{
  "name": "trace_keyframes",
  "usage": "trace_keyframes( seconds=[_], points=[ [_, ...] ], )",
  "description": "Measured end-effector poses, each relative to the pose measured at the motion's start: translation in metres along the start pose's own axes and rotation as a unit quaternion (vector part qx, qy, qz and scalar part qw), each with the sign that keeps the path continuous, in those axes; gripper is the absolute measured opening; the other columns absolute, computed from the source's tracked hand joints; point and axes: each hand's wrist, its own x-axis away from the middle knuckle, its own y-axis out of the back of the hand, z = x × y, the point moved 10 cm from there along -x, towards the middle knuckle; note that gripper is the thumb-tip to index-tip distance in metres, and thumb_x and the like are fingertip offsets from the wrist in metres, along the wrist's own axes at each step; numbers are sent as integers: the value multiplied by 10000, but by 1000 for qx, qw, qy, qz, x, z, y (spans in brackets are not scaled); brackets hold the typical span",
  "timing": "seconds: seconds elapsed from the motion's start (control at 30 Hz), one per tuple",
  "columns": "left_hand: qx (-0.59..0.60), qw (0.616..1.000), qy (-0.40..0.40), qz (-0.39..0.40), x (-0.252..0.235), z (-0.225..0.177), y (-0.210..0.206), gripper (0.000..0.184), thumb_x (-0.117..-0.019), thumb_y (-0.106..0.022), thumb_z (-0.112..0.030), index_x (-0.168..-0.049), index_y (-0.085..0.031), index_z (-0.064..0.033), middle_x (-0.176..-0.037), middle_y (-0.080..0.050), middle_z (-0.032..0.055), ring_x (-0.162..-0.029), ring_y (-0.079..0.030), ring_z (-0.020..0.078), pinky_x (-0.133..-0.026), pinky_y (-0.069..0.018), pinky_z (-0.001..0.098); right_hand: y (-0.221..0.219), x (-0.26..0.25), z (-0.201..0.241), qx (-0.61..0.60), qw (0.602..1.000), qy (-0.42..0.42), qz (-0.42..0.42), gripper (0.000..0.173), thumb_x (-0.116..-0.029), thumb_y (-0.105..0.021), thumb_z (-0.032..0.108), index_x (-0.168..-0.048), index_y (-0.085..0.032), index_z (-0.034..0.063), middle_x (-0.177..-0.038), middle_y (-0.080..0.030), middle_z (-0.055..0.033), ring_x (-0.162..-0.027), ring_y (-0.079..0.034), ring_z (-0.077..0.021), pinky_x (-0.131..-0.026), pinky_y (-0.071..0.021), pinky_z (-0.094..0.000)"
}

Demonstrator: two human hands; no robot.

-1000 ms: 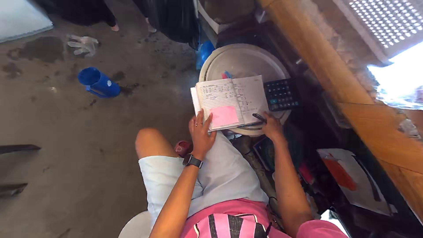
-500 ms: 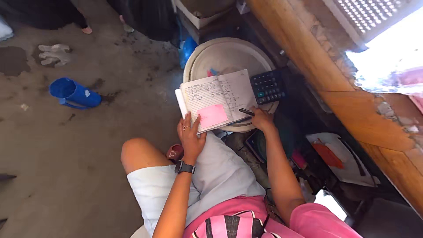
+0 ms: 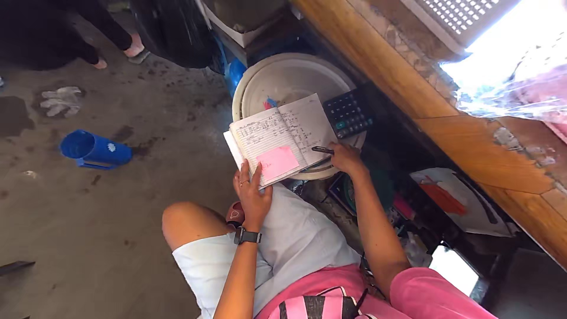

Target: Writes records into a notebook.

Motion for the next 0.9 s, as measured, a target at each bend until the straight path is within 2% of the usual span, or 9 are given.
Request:
trace_keyframes(
  seconds=[0.1,0.23,0.3,0.37,0.47,0.57,0.7,0.8,0.9],
  points=[
    [-3,1000,1,-1,0,1,1,554,-887,-671,-234,-1425,-615,-113,-1613,-371,214,-1470,-343,463,-1185,-241,640,1,-1,1,1,1000,0,-3,404,-1023,-530,90,-1420,-566,23,-1350,-599,-292,-1302,-536,-476,-1047,-392,-669],
    [-4,1000,8,9,4,1,-3,575,-865,-674,-227,-1425,-616,-110,-1613,-367,221,-1478,-323,479,-1177,-247,657,-3,1,-6,-12,1000,-9,-10,409,-1026,-546,104,-1426,-561,18,-1353,-590,-302,-1314,-515,-489,-1056,-383,-674],
    [-11,1000,9,7,3,1,-3,564,-844,-676,-241,-1388,-648,-95,-1579,-409,251,-1447,-349,528,-1163,-257,690,-3,2,-7,-30,999,-2,-12,421,-1025,-563,114,-1428,-551,-6,-1361,-577,-319,-1304,-521,-499,-1064,-391,-676],
    [-18,1000,5,-2,1,-1,0,533,-839,-670,-244,-1348,-680,-86,-1526,-470,273,-1395,-402,565,-1144,-273,711,-3,1,-3,-21,1000,1,15,424,-1049,-513,125,-1455,-527,3,-1425,-544,-299,-1352,-500,-463,-1110,-372,-635],
    [-14,1000,-1,-16,1,-3,1,526,-830,-673,-240,-1339,-692,-108,-1497,-512,256,-1383,-428,542,-1144,-299,684,-1,3,-1,-2,1000,-2,31,405,-1054,-475,94,-1444,-530,1,-1432,-543,-287,-1355,-503,-448,-1108,-378,-617],
    [-12,1000,-3,-24,-3,-1,2,534,-823,-684,-228,-1348,-690,-127,-1509,-509,236,-1399,-426,515,-1160,-288,670,4,-1,3,6,1000,1,29,376,-1051,-472,87,-1399,-555,-31,-1399,-561,-302,-1330,-525,-453,-1088,-390,-620],
    [-10,1000,8,-15,-3,-1,1,526,-844,-689,-235,-1359,-681,-130,-1512,-501,245,-1399,-427,522,-1162,-272,686,3,-3,5,18,999,10,29,385,-1063,-451,95,-1415,-541,-30,-1420,-546,-298,-1353,-506,-445,-1100,-377,-615],
    [-3,999,38,-8,0,1,-5,542,-844,-679,-238,-1375,-667,-131,-1556,-417,289,-1439,-369,520,-1184,-242,668,-2,0,-2,31,999,4,17,414,-1062,-461,106,-1459,-512,1,-1446,-527,-293,-1364,-491,-455,-1103,-373,-625],
    [-19,996,86,0,1,5,-5,682,-850,-702,-265,-1479,-542,-56,-1604,-268,356,-1491,-263,530,-1208,-228,633,-8,0,-2,47,999,4,-3,467,-1061,-464,117,-1514,-442,6,-1468,-501,-301,-1379,-470,-466,-1112,-363,-633]
  ],
)
